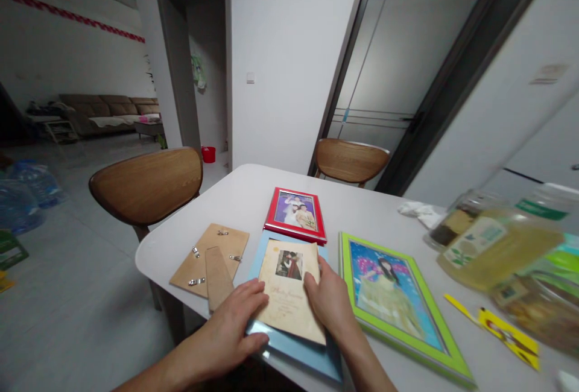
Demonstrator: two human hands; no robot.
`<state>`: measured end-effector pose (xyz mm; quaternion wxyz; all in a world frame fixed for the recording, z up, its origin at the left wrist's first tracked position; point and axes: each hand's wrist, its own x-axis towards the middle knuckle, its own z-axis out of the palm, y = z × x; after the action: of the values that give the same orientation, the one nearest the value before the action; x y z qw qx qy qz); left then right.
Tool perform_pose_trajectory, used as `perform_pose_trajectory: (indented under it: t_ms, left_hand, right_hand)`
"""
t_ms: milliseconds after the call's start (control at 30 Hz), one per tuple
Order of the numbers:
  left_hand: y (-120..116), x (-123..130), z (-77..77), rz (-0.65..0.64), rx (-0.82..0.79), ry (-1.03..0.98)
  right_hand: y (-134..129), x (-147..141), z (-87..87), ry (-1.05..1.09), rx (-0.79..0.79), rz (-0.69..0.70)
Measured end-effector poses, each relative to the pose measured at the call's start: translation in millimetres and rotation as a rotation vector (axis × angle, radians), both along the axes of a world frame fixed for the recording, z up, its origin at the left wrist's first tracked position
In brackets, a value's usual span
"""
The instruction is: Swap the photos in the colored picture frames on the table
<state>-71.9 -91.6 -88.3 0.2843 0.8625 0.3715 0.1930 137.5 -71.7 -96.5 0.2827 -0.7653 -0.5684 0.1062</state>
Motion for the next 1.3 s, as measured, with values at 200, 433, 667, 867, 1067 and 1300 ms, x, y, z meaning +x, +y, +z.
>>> perform_pose_trajectory:
  t_ms: [200,433,667,867,1067,1300]
  left_hand:
    - [-1,4,-1.2,-0.025,0.047,0.081]
    - [3,-16,-3.9,0.009,0.118,0.064]
    - [31,-95,-16.9,0.298,0.174,0.213]
    - [35,-115,-31.5,0.366,0.231,0.25]
    - [43,-121,-39.5,0.338,0.27,0.096]
    - [35,-88,-4.3,0.271,0.316,-0.05]
  right_hand:
    - [0,-4,-7.1,-0.304,0.151,0.024]
    - [0,3,-19.2,-0.419,0.092,0.065]
    - [-7,-81,7.5,-0.169,0.17,0.437]
    - [-5,-145,3.5,-0.278,0.054,0.482]
    - [-8,-139,1.2,-0.008,0.114,0.545]
    - [-31,-100,23.8,0.047,0.271,0.504]
